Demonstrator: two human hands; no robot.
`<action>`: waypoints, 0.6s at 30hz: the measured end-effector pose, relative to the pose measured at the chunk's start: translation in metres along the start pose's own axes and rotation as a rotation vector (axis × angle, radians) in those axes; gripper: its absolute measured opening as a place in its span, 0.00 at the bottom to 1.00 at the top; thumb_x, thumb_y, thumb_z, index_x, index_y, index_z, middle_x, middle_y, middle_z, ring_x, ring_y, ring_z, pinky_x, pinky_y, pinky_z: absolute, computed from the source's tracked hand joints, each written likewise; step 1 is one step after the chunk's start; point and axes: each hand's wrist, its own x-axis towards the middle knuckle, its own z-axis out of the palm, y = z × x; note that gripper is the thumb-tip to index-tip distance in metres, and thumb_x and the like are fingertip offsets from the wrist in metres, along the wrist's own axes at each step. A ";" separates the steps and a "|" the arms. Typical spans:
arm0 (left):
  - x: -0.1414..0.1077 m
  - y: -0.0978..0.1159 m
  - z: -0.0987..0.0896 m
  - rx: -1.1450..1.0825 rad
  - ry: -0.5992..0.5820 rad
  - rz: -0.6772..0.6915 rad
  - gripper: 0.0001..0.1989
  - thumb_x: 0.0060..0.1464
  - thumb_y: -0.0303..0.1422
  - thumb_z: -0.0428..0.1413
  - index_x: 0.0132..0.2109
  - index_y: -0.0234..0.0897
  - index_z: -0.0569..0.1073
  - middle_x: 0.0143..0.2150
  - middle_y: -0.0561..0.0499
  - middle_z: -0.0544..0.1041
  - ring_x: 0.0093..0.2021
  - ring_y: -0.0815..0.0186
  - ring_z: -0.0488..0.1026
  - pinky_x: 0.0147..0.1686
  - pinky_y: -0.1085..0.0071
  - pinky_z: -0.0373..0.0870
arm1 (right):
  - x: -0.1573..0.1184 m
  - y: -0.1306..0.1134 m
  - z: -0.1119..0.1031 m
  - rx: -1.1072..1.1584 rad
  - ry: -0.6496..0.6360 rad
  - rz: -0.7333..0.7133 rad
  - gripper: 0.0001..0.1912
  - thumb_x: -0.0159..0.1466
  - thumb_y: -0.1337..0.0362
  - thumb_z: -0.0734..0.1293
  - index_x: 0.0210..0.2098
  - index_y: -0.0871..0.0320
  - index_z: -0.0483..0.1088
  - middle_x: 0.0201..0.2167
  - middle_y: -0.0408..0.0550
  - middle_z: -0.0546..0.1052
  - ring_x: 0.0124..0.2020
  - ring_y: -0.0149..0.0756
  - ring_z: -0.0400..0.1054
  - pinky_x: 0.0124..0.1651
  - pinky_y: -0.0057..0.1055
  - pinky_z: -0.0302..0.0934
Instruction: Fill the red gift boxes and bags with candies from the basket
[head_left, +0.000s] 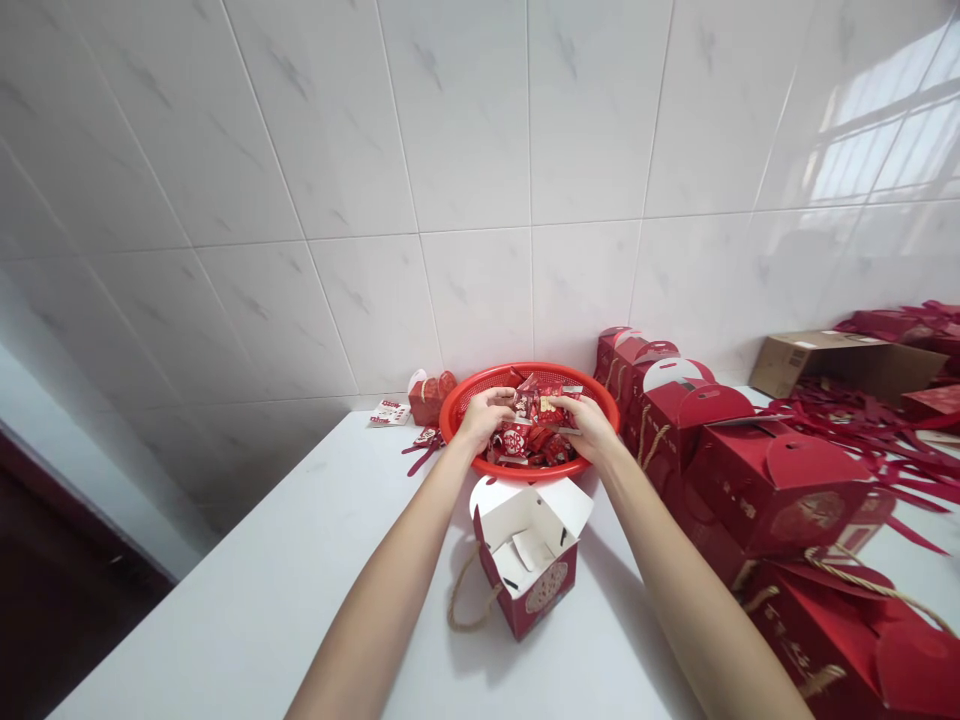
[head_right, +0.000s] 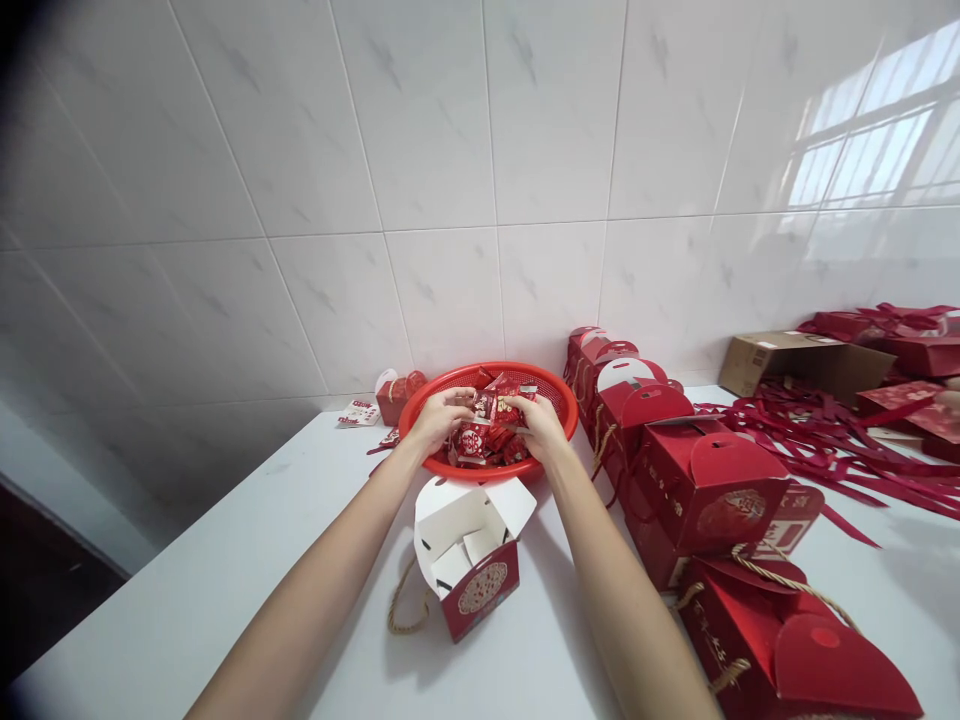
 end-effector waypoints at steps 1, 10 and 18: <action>0.000 0.000 0.000 -0.014 -0.016 0.004 0.18 0.35 0.16 0.60 0.37 0.33 0.76 0.34 0.51 0.77 0.32 0.69 0.75 0.34 0.74 0.73 | 0.000 0.000 0.000 -0.004 0.000 0.000 0.08 0.47 0.71 0.74 0.25 0.58 0.71 0.24 0.42 0.78 0.26 0.31 0.72 0.26 0.24 0.68; -0.007 0.003 0.001 -0.057 -0.104 0.057 0.21 0.38 0.22 0.65 0.44 0.33 0.77 0.36 0.50 0.79 0.34 0.68 0.77 0.35 0.74 0.74 | -0.007 -0.003 0.001 -0.041 -0.060 0.000 0.09 0.47 0.72 0.74 0.27 0.58 0.74 0.30 0.45 0.81 0.30 0.36 0.75 0.29 0.28 0.72; 0.006 -0.004 -0.001 0.101 0.002 0.026 0.06 0.45 0.25 0.59 0.35 0.34 0.75 0.30 0.50 0.78 0.32 0.67 0.76 0.39 0.70 0.73 | -0.012 -0.017 0.003 -0.046 -0.100 -0.049 0.08 0.49 0.68 0.75 0.26 0.58 0.72 0.26 0.42 0.79 0.28 0.32 0.73 0.30 0.25 0.71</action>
